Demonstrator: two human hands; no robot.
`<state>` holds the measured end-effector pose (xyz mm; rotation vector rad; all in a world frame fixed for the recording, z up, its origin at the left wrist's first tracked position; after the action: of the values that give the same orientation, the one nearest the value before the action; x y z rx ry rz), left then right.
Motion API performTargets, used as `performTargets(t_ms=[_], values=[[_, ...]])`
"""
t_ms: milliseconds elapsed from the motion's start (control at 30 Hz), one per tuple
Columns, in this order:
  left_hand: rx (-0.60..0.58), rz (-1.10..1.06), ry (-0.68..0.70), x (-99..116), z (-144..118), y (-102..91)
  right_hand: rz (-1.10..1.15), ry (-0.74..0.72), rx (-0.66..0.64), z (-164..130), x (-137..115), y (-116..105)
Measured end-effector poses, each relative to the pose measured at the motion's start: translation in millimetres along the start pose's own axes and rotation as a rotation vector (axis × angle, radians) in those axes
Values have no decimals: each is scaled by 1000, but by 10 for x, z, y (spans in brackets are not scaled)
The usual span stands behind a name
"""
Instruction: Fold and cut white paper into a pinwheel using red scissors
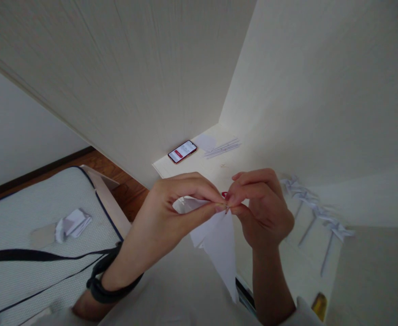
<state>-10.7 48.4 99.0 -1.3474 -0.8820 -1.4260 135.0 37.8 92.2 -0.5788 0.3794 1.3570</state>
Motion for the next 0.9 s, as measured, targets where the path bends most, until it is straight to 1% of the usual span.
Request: performTargets(t_ms=[200,367,433,567,767,900], values=[[5,63,83,41,-17,-5,10,45,-2,-11,7,23],[24,138,159,112,-28,-31,-48,84,-62,19,-2,38],[12,132,142,110,-21,-28,-82,94,-81,32,-19,35],[19,52,51,33,-2,-38,-144,126,-105,48,-52,34],[8,-4,-44,-96,8,-55,-105,202,-100,53,-42,66],[3,-4,-52,-100,18,-61,-70,261,-69,32,-11,67]])
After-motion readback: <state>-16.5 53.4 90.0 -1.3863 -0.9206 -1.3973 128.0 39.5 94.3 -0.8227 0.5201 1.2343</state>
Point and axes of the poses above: each hand's wrist, its own z-axis towards the middle knuckle, its own y-axis out of the palm, x = y × z, the point moved 6 cm from there along z, towards the middle knuckle, and after that the axes turned 3 degrees about -y, right-handed, at the moved point
